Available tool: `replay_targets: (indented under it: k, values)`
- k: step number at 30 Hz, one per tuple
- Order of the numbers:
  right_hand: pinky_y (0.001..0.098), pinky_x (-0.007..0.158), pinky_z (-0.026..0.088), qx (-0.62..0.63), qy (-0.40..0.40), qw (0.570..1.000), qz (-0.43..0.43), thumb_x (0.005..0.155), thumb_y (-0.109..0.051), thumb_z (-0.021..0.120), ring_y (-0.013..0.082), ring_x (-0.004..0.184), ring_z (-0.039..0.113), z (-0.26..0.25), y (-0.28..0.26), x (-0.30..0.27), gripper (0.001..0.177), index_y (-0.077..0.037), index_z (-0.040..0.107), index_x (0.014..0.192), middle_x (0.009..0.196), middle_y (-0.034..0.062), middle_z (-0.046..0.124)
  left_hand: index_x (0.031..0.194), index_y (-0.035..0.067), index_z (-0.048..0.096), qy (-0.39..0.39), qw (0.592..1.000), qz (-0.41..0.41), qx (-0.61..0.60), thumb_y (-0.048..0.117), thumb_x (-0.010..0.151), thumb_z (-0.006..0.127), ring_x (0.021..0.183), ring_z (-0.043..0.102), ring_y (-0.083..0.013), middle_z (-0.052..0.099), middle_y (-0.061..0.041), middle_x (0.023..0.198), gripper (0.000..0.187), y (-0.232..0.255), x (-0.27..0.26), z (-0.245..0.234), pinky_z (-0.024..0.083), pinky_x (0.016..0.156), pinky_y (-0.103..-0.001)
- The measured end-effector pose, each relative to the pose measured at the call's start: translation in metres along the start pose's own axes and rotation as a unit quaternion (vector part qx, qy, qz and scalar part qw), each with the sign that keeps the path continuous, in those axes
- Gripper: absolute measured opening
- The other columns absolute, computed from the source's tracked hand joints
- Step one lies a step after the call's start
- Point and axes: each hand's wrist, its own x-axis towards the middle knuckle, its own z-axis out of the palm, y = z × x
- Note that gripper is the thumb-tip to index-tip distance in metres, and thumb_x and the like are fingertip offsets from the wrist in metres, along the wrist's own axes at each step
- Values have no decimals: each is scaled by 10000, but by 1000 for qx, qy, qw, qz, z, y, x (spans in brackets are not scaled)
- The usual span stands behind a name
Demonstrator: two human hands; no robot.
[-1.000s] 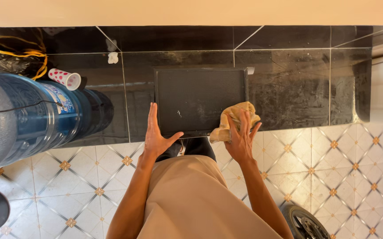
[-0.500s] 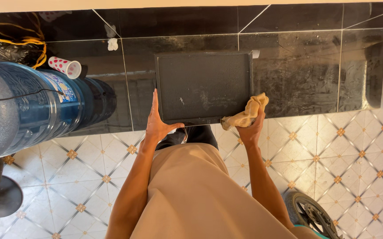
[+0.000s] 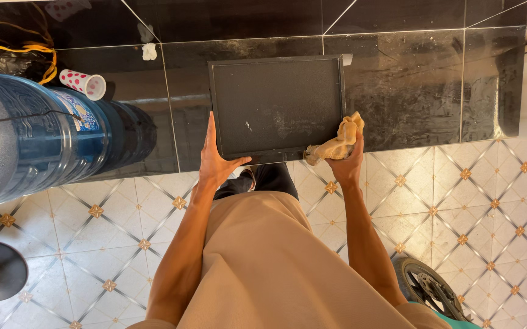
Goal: The person wipes a black rectangular electronic device with a cloth. They lift the device to reveal a turntable underneath and proceed to wipe the turntable's surface and components.
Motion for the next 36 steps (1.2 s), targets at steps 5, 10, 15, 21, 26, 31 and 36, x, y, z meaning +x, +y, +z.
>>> replay_targets:
  k: [5,10,15,21,26,31,36]
  values:
    - [409,1009,571,26,-23,999,32,729,-31,939,225,1167,641,-8,-14,4,897,-74,418,1458,1259,91,616,1641,108,71,14,998,29,55,169,607,1022,1498,387,-389,316,-220,1657,1406,17,-2,-7,409,1206,-470]
    - [403,993,579,10,-33,999,24,702,-8,939,231,1175,628,-20,-42,13,853,-75,468,1409,1261,96,601,1635,77,158,36,998,26,45,243,630,1013,1404,546,-344,475,-202,1578,1329,35,-14,-15,499,1134,-428]
    - [428,972,561,-35,-43,998,-21,669,2,947,274,1166,617,-33,-70,30,857,-57,497,1396,1256,122,590,1627,50,207,57,997,-3,56,292,638,1001,1207,707,-291,699,-156,1351,1291,49,-22,-22,556,1034,-392]
    - [431,936,556,-74,-48,995,-52,640,-15,963,301,1140,637,-38,-95,43,880,-32,501,1389,1237,151,611,1611,45,285,66,991,1,115,387,672,984,1025,774,-300,772,-144,1159,1220,62,-15,-39,611,906,-389]
    - [420,899,613,-80,-70,994,0,720,-97,935,291,1115,718,-47,-121,56,740,-47,542,1345,1228,132,670,1585,56,372,50,980,-61,182,544,668,934,954,770,-323,787,-154,1062,1180,75,3,-51,599,878,-414]
    - [470,835,590,-188,-82,979,17,672,-283,999,321,1067,708,-47,-129,79,823,-52,552,1322,1180,170,678,1539,108,455,22,963,-179,202,629,624,863,845,778,-304,771,-149,932,1129,88,23,-55,607,801,-445]
    - [488,909,575,-177,-82,981,11,706,-391,984,353,1180,662,-40,-126,105,935,-139,504,1468,1304,183,633,1511,81,489,15,954,-158,252,721,668,820,845,762,-329,760,-160,867,1109,84,50,-55,594,808,-474]
